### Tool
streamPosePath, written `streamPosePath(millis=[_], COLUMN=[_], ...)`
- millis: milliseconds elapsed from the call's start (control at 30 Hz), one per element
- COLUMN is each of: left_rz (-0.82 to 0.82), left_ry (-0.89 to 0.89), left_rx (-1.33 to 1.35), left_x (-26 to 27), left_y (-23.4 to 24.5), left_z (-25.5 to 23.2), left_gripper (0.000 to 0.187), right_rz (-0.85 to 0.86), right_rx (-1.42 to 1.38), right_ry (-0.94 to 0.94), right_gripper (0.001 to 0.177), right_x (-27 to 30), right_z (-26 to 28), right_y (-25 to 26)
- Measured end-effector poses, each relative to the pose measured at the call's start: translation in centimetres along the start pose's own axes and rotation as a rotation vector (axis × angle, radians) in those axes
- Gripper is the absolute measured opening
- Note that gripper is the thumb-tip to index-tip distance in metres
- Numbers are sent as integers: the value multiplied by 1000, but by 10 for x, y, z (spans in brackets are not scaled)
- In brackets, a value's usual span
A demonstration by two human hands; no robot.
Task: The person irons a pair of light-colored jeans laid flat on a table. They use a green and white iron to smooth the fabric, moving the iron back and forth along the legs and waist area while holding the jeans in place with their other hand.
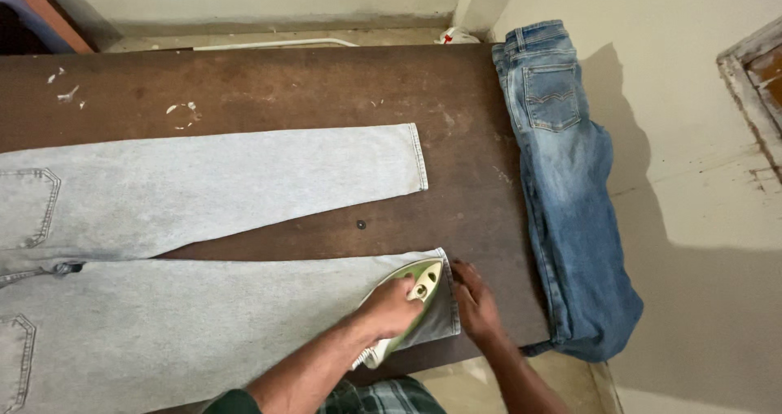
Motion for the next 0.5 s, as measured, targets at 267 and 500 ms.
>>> streamPosePath(millis=[267,500], left_rz=[223,-93], left_ry=[241,4], left_rx=[635,591], left_x=[1,3], left_y=[-15,14], left_z=[28,78], left_gripper=[55,45], right_rz=[224,159], right_rx=[-264,21], right_ry=[-765,-44], right_gripper=[72,70], right_x=[43,-10], right_z=[102,119], right_y=[-26,-38])
Point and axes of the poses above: each hand's wrist, its own x-axis away from the middle knuckle, its own y-axis out of the back of the hand, z = x × y, the point moved 9 cm from there along -x, towards the middle knuckle, and after that the axes turned 13 degrees about -z, right-handed, at the moved point
